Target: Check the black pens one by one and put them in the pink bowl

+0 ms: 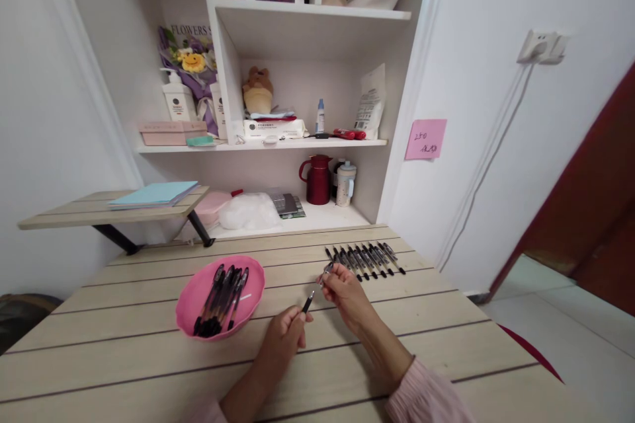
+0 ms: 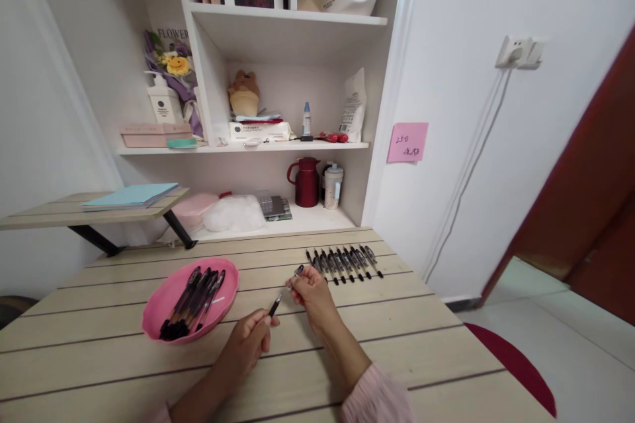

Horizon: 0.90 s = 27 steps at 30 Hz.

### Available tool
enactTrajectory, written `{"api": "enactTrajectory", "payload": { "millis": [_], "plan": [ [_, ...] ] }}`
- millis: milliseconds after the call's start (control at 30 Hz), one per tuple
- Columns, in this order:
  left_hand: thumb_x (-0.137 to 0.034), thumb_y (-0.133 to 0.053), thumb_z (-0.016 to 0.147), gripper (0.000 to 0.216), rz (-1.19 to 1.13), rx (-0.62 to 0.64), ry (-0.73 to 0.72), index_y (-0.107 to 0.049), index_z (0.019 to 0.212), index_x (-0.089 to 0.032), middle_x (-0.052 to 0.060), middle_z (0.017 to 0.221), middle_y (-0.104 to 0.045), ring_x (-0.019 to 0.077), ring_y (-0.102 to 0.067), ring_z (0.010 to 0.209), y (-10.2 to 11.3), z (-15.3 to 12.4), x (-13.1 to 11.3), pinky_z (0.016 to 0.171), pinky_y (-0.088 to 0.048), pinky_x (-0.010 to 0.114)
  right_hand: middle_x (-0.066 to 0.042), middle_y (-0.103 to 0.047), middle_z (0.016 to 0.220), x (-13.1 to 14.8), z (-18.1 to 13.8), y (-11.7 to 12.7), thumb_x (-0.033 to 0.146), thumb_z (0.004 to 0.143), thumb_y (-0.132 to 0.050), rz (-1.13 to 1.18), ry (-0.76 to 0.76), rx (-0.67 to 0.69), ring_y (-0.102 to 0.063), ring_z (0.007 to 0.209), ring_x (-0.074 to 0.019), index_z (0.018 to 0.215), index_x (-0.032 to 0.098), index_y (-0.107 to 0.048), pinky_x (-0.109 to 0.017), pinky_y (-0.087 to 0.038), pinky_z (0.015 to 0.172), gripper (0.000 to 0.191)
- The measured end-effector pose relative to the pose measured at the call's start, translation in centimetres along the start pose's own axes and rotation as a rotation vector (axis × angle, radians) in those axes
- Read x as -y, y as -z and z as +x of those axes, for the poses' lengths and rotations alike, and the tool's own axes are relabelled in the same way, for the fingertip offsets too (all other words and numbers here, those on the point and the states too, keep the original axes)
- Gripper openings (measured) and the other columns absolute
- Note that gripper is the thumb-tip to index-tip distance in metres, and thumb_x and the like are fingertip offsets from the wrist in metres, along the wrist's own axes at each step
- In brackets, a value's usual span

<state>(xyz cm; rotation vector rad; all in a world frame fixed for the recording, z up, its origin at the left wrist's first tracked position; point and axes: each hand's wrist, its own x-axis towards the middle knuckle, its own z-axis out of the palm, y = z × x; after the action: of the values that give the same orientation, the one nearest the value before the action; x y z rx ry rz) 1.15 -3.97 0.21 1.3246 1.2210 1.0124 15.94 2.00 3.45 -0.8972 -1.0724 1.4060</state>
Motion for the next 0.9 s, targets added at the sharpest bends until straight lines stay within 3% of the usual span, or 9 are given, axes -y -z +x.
{"api": "enactTrajectory", "payload": {
  "millis": [133, 467, 700, 900],
  "plan": [
    [-0.045, -0.043, 0.078, 0.036, 0.02, -0.013, 0.009, -0.057, 0.09, -0.014, -0.008, 0.043, -0.044, 0.006, -0.025, 0.032, 0.0, 0.0, 0.0, 0.037, -0.018, 0.021, 0.002, -0.058, 0.065, 0.2, -0.4, -0.3, 0.034, 0.06, -0.072, 0.128, -0.012, 0.059, -0.046, 0.048, -0.005, 0.087, 0.016, -0.052, -0.016, -0.029, 0.043, 0.038],
    [-0.038, -0.044, 0.075, 0.029, 0.017, -0.015, 0.012, -0.059, 0.083, -0.015, -0.007, 0.043, -0.047, 0.0069, -0.029, 0.032, 0.2, 0.3, 0.3, 0.037, -0.021, 0.02, 0.007, -0.051, 0.048, -0.9, -0.9, -0.8, 0.038, 0.054, -0.076, 0.033, -0.046, 0.176, -0.044, 0.039, -0.0042, 0.067, 0.016, -0.052, -0.016, -0.027, 0.039, 0.036],
    [-0.035, -0.044, 0.075, 0.023, -0.047, -0.013, 0.016, -0.055, 0.073, -0.015, -0.007, 0.045, -0.048, 0.0045, -0.025, 0.03, 0.2, 0.2, 0.8, 0.036, -0.016, 0.02, 0.004, -0.053, 0.045, -1.6, -1.7, -1.6, 0.041, 0.054, -0.075, 0.032, -0.096, 0.253, -0.051, 0.04, -0.0082, 0.069, 0.014, -0.057, -0.018, -0.029, 0.039, 0.036],
    [-0.036, -0.044, 0.076, 0.024, -0.047, -0.008, 0.019, -0.056, 0.074, -0.015, -0.007, 0.045, -0.046, 0.0045, -0.026, 0.031, 0.1, 0.4, 1.5, 0.036, -0.016, 0.02, 0.003, -0.055, 0.045, -2.0, -1.8, -1.5, 0.041, 0.054, -0.075, 0.018, -0.119, 0.222, -0.049, 0.041, -0.0072, 0.068, 0.014, -0.057, -0.018, -0.029, 0.039, 0.036]
  ]
}}
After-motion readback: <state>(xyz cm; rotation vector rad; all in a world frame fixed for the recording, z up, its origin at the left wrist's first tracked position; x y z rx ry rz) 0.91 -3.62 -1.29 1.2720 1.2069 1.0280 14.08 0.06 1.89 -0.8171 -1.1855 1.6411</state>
